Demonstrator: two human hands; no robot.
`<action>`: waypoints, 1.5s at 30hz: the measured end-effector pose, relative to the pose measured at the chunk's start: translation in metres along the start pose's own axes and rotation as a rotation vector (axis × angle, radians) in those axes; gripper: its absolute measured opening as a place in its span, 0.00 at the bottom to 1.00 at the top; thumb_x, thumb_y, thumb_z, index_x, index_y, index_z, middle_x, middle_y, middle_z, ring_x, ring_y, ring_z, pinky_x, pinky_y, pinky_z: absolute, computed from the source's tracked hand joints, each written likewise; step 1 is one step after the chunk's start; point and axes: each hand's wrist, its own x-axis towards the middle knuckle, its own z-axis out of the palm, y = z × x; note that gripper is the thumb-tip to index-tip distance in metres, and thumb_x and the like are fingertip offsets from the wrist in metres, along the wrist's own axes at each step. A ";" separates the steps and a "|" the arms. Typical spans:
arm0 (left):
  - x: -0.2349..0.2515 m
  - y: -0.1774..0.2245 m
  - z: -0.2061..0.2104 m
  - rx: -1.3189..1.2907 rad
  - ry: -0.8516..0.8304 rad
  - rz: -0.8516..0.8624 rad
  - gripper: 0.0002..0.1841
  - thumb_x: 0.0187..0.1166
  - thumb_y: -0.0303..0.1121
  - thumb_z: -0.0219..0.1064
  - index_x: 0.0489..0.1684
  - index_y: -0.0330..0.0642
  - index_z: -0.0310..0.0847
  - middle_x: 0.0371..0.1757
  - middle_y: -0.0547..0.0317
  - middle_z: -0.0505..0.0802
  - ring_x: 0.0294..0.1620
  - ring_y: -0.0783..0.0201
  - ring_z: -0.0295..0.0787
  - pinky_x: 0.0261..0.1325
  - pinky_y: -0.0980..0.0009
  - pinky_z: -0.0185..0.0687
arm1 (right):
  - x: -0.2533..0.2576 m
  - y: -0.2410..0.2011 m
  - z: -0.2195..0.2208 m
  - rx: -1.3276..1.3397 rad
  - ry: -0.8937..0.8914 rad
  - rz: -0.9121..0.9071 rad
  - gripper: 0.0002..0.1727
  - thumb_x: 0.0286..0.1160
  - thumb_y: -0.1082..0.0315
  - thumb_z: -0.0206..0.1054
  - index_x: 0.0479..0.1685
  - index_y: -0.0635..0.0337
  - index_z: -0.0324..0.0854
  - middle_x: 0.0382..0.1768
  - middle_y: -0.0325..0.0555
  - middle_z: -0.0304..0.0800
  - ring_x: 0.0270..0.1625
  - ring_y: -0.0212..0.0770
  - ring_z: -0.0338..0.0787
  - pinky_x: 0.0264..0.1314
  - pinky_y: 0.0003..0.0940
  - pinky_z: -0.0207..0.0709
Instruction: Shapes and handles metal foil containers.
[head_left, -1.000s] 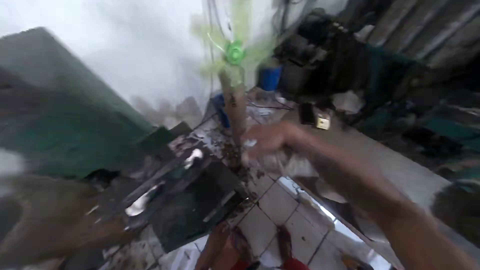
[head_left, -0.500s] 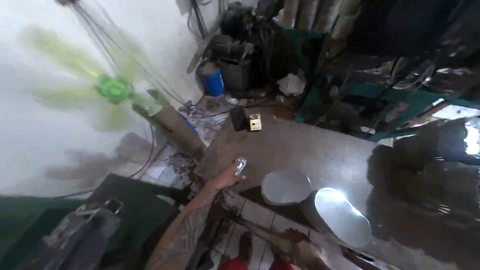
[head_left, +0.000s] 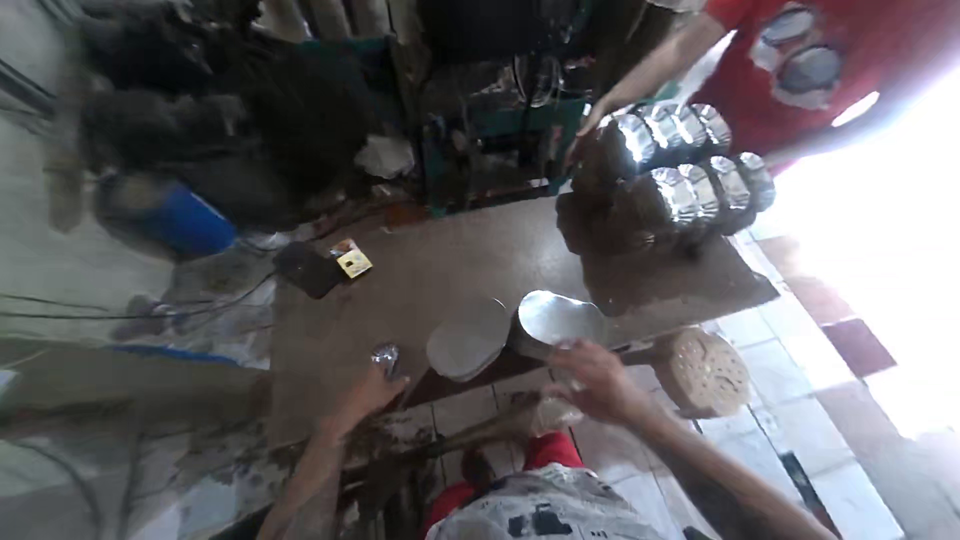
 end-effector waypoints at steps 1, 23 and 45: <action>-0.007 0.008 -0.006 -0.027 0.054 0.030 0.33 0.85 0.51 0.64 0.82 0.36 0.71 0.71 0.31 0.84 0.74 0.36 0.81 0.77 0.36 0.71 | 0.018 0.006 -0.014 -0.143 0.039 -0.075 0.28 0.74 0.44 0.72 0.52 0.65 0.91 0.52 0.56 0.96 0.61 0.57 0.93 0.73 0.57 0.79; -0.008 0.172 -0.062 -0.359 -0.560 0.402 0.20 0.85 0.34 0.66 0.73 0.42 0.75 0.42 0.59 0.88 0.33 0.73 0.83 0.41 0.74 0.83 | 0.048 0.086 -0.017 0.290 -0.277 -0.023 0.17 0.81 0.58 0.67 0.53 0.63 0.90 0.50 0.49 0.95 0.65 0.44 0.90 0.88 0.50 0.64; -0.157 0.157 0.054 -1.757 0.217 0.106 0.15 0.80 0.26 0.44 0.41 0.43 0.80 0.34 0.60 0.93 0.36 0.67 0.92 0.41 0.66 0.91 | 0.000 -0.066 0.033 1.322 -0.191 0.621 0.19 0.79 0.74 0.52 0.68 0.62 0.74 0.47 0.40 0.92 0.45 0.33 0.92 0.50 0.36 0.89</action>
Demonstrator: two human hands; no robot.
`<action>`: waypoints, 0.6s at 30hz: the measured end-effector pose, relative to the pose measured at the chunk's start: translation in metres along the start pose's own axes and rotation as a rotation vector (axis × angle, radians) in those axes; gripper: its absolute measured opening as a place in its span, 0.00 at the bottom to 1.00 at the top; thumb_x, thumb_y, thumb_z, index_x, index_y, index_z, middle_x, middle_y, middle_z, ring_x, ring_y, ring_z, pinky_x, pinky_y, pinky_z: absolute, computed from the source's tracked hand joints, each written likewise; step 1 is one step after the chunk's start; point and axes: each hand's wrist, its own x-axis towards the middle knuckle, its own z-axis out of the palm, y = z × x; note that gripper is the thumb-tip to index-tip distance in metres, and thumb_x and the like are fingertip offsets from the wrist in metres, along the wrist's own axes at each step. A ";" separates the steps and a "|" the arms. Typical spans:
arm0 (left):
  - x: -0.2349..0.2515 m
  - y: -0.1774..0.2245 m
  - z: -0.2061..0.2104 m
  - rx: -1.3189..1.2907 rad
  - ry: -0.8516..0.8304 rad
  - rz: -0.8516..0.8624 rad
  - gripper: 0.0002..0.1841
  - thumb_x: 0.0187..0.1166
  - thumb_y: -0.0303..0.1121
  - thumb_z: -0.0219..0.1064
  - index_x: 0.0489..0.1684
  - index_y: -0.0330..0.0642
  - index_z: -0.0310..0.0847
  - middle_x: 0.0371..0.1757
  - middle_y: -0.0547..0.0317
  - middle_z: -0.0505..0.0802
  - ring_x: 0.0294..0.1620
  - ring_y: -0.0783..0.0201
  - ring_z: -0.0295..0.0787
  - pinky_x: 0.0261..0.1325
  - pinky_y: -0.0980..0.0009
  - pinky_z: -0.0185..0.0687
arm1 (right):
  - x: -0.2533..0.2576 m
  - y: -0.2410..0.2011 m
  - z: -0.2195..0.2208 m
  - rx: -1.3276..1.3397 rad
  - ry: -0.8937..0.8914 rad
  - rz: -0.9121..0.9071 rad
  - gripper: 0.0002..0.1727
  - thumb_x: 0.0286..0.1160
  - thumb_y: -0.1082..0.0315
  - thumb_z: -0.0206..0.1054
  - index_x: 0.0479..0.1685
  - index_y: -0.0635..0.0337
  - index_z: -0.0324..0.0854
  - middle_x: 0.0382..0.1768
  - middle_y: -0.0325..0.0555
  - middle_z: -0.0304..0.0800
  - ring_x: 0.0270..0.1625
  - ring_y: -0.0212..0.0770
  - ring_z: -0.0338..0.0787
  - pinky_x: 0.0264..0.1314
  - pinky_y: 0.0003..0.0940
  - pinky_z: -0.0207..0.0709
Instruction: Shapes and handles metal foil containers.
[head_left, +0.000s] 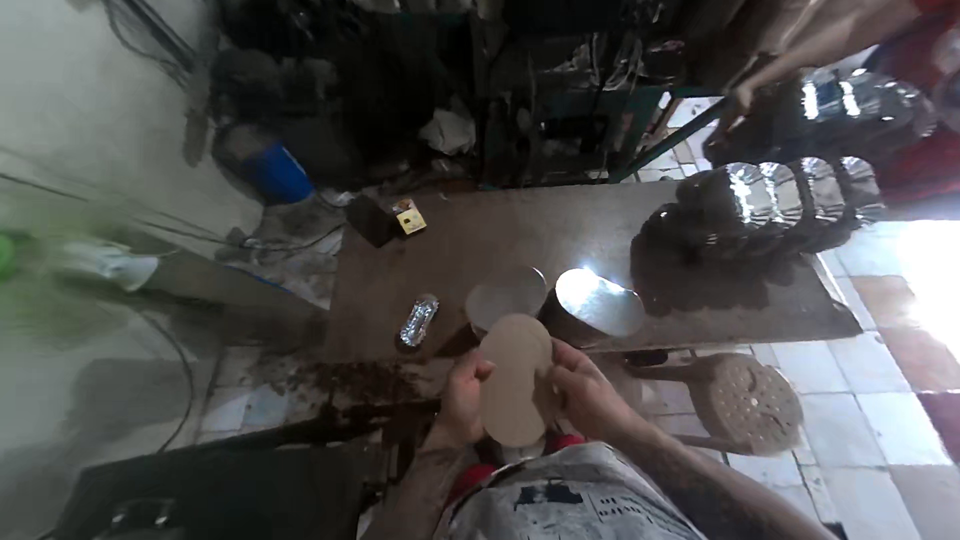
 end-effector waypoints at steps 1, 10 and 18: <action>-0.004 -0.007 -0.003 -0.135 -0.044 0.027 0.16 0.76 0.26 0.45 0.32 0.46 0.82 0.30 0.60 0.94 0.33 0.69 0.93 0.37 0.68 0.92 | -0.001 -0.002 -0.007 -0.008 -0.123 0.026 0.18 0.78 0.74 0.54 0.65 0.59 0.76 0.44 0.37 0.92 0.42 0.30 0.91 0.47 0.33 0.87; 0.112 -0.138 -0.056 0.871 -0.408 -0.220 0.15 0.91 0.26 0.50 0.60 0.27 0.81 0.54 0.44 0.89 0.57 0.58 0.85 0.67 0.63 0.79 | -0.010 0.082 -0.123 -0.939 -0.222 -0.051 0.17 0.79 0.74 0.61 0.61 0.75 0.83 0.58 0.63 0.90 0.63 0.52 0.89 0.72 0.47 0.80; 0.146 -0.178 -0.072 1.400 -0.375 -0.593 0.30 0.89 0.58 0.48 0.72 0.45 0.83 0.74 0.45 0.86 0.78 0.45 0.79 0.78 0.37 0.69 | -0.082 0.136 -0.167 -1.433 -0.358 0.772 0.25 0.88 0.56 0.59 0.70 0.66 0.81 0.67 0.67 0.86 0.74 0.65 0.82 0.79 0.63 0.70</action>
